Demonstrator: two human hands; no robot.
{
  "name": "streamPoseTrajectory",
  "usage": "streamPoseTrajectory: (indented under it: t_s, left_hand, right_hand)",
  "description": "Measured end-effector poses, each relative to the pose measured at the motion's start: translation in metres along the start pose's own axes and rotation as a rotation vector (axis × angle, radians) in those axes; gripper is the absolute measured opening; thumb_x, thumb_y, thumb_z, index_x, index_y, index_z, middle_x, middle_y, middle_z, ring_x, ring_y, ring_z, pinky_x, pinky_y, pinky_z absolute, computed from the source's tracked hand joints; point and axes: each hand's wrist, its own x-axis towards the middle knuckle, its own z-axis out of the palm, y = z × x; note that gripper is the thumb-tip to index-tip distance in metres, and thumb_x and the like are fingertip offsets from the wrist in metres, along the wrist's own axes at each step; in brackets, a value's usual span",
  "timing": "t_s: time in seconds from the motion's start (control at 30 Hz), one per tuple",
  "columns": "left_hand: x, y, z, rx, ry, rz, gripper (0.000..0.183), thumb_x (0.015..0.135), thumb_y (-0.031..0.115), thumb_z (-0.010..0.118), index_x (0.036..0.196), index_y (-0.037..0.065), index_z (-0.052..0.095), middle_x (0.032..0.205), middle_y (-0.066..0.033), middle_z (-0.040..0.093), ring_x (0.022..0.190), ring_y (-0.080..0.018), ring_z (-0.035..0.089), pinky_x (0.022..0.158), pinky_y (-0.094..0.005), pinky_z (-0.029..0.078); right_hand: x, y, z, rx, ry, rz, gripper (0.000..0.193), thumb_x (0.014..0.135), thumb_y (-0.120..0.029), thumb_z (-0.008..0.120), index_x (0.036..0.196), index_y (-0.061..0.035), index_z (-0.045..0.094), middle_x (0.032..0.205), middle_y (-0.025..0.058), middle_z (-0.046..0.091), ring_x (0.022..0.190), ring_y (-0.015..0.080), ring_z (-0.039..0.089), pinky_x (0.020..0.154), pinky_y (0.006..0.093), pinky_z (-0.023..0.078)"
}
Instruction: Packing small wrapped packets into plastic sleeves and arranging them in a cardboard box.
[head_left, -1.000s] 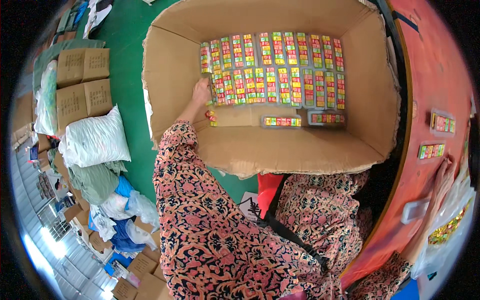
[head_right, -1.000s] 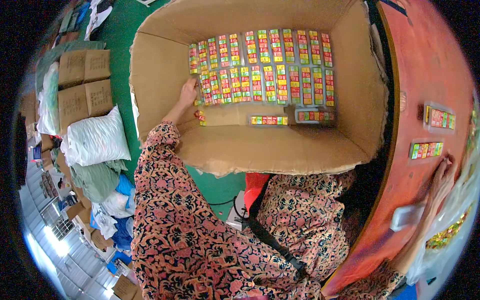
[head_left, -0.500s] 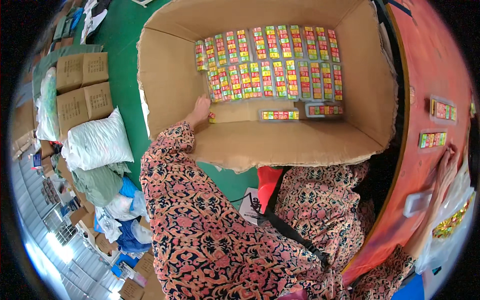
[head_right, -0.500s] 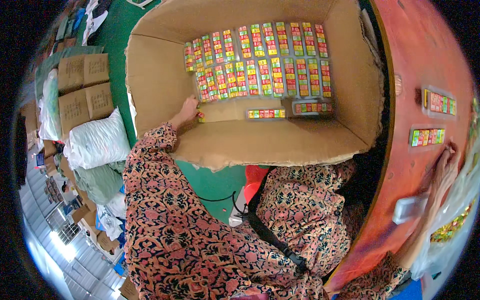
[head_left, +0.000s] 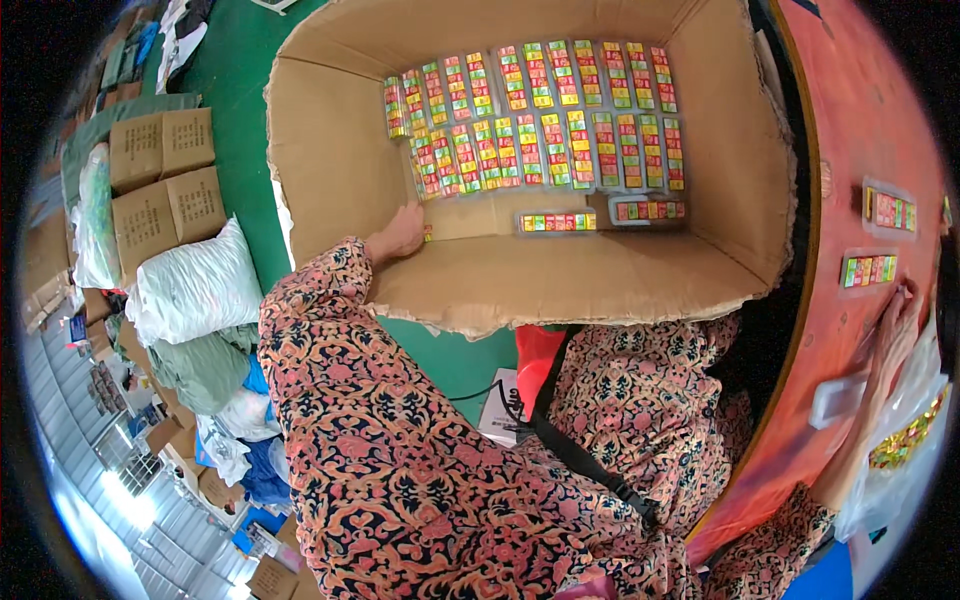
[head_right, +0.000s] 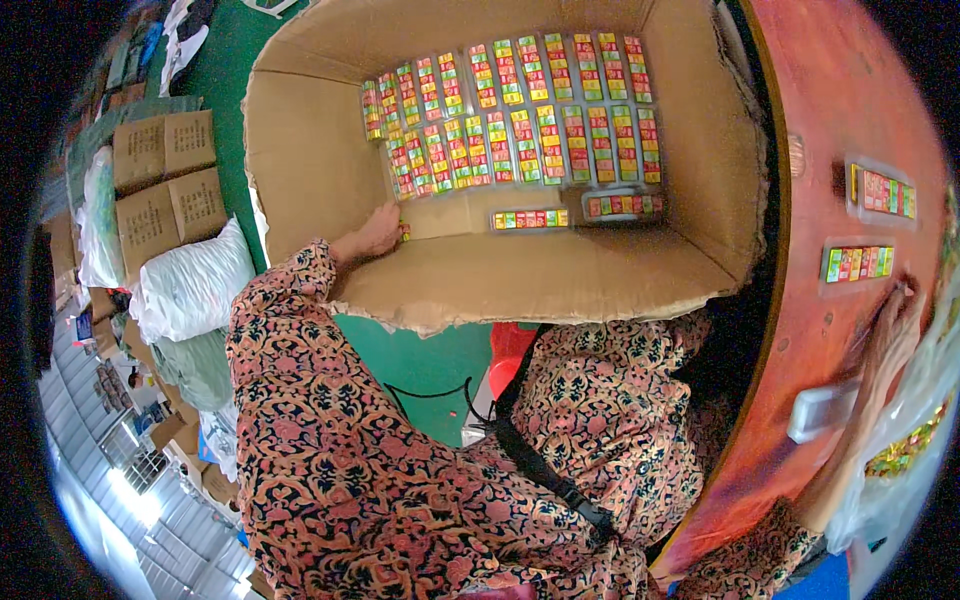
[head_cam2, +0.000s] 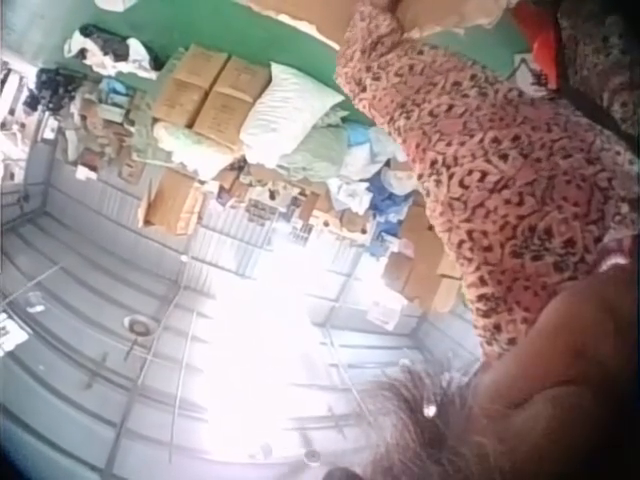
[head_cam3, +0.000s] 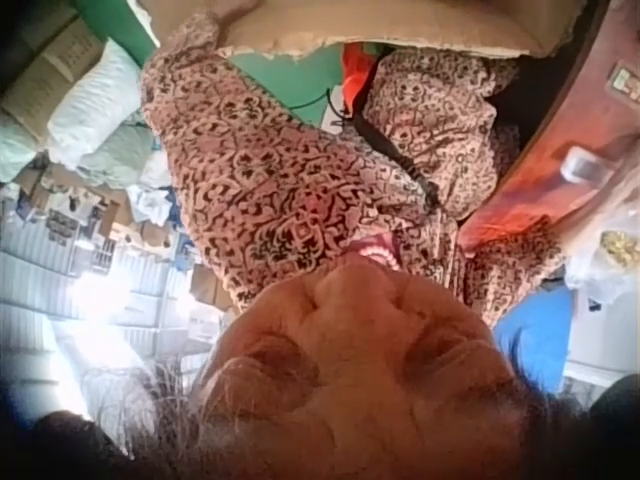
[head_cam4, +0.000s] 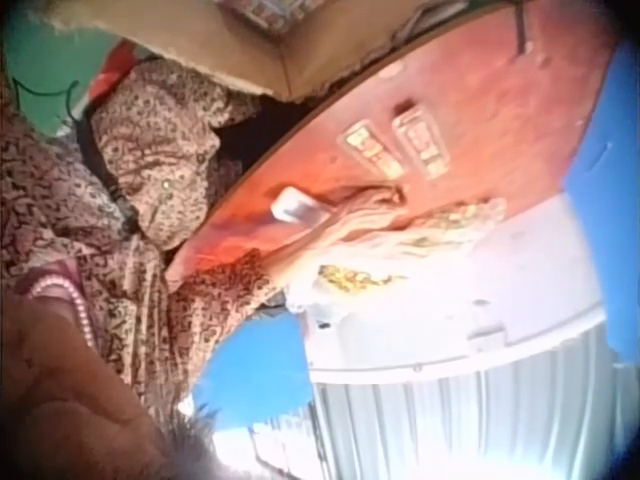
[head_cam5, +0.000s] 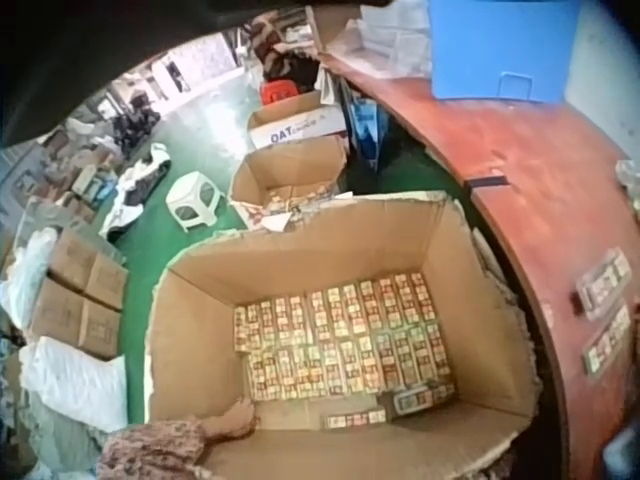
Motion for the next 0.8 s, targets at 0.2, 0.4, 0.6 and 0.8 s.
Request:
streamPoseTrajectory:
  t_s: [0.2,0.4,0.6,0.8]
  left_hand:
    - [0.007,0.011,0.018,-0.371,-0.144,-0.222,0.047,0.079,0.031,0.051,0.106,-0.007,0.045,0.103,-0.0266,0.051,0.104,-0.0416,0.044,0.084,-0.049,0.038]
    - [0.014,0.022,0.014,-0.469,-0.203,-0.552,0.066,0.078,0.041,0.054,0.12,-0.006,0.033,0.118,-0.0305,0.041,0.106,-0.0442,0.044,0.09,-0.0476,0.037]
    - [0.017,0.033,0.011,-0.685,-0.303,-0.429,0.063,0.077,0.037,0.055,0.117,-0.007,0.033,0.118,-0.0332,0.039,0.108,-0.0454,0.042,0.09,-0.0433,0.038]
    - [0.031,0.042,0.013,-0.573,-0.15,-0.362,0.044,0.079,0.031,0.053,0.101,-0.006,0.042,0.098,-0.0246,0.05,0.093,-0.0382,0.048,0.081,-0.0421,0.041]
  right_hand:
    - [0.001,0.004,-0.002,-0.04,0.005,-0.001,0.032,0.092,-0.026,0.039,0.112,-0.0036,0.051,0.1,0.0218,0.059,0.091,0.0371,0.056,0.075,0.0396,0.044]
    - [0.003,0.006,0.006,-0.068,0.015,-0.024,0.029,0.093,-0.025,0.038,0.111,-0.0058,0.051,0.099,0.0208,0.059,0.089,0.037,0.057,0.073,0.0406,0.045]
    - [0.004,0.005,0.009,-0.074,0.008,-0.034,0.03,0.092,-0.025,0.038,0.11,-0.0045,0.051,0.099,0.0204,0.059,0.089,0.0364,0.057,0.074,0.0407,0.045]
    - [-0.001,-0.001,0.008,-0.091,0.016,-0.033,0.032,0.093,-0.025,0.037,0.113,-0.0014,0.048,0.098,0.0214,0.058,0.088,0.0371,0.055,0.072,0.0403,0.043]
